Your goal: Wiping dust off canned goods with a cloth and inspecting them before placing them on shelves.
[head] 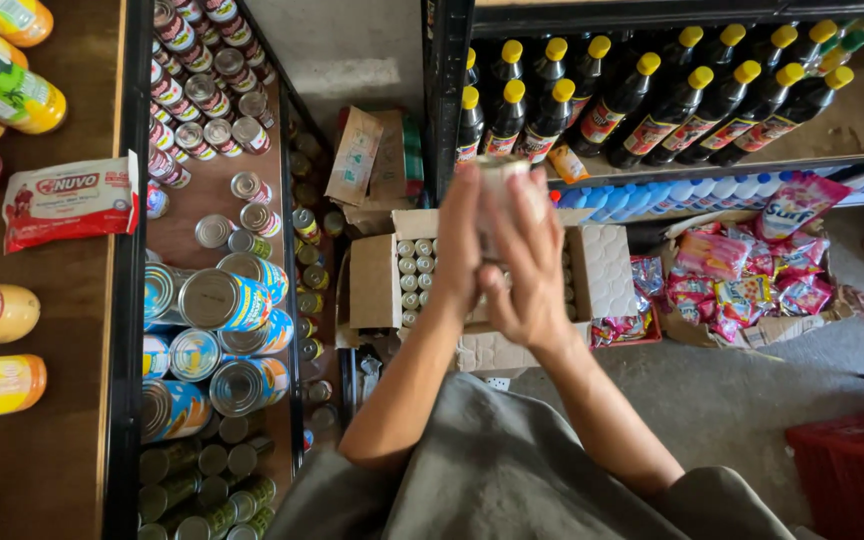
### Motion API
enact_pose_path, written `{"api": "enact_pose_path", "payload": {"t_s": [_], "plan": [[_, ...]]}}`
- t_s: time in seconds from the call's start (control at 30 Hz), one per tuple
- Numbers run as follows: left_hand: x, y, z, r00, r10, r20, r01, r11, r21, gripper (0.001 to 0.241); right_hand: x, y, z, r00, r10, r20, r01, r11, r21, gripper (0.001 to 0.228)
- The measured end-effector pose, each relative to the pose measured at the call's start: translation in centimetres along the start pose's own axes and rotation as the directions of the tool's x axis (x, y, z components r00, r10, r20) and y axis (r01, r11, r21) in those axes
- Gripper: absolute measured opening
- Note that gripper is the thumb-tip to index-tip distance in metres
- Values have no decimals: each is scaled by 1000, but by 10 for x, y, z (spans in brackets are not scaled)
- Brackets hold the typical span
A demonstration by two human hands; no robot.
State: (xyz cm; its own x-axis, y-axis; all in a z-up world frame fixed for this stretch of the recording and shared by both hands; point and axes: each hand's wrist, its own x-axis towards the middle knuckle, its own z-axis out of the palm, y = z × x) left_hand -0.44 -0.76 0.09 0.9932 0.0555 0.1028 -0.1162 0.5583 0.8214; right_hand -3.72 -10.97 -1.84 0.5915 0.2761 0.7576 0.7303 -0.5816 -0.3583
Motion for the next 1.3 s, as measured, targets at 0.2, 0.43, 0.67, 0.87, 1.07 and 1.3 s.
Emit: {"api": "enact_pose_path", "payload": {"t_s": [0.2,0.43,0.67,0.87,1.07,1.3], "plan": [[-14,-3,22,998,-43,-40,44,999,3,37,11,-5,-12,1000,18,9,-18,999,-45,73],[-7,3,10,993,81,-89,-73,993,90,34,-7,-2,2,999,-26,26,27,999,-26,68],[0,-2,0,985,-170,12,170,977,-131,47,15,-10,-9,1000,10,16,-10,1000,-18,71],[1,3,-7,993,-106,-57,94,979,-180,49,-9,-8,6,999,-15,31,15,1000,6,66],[-10,-2,12,996,-48,-77,58,989,139,50,23,-6,-10,1000,18,-14,-18,1000,-5,66],[14,-51,-35,996,-79,-44,63,956,-285,57,-17,-20,9,1000,1,-26,3,986,165,55]]}}
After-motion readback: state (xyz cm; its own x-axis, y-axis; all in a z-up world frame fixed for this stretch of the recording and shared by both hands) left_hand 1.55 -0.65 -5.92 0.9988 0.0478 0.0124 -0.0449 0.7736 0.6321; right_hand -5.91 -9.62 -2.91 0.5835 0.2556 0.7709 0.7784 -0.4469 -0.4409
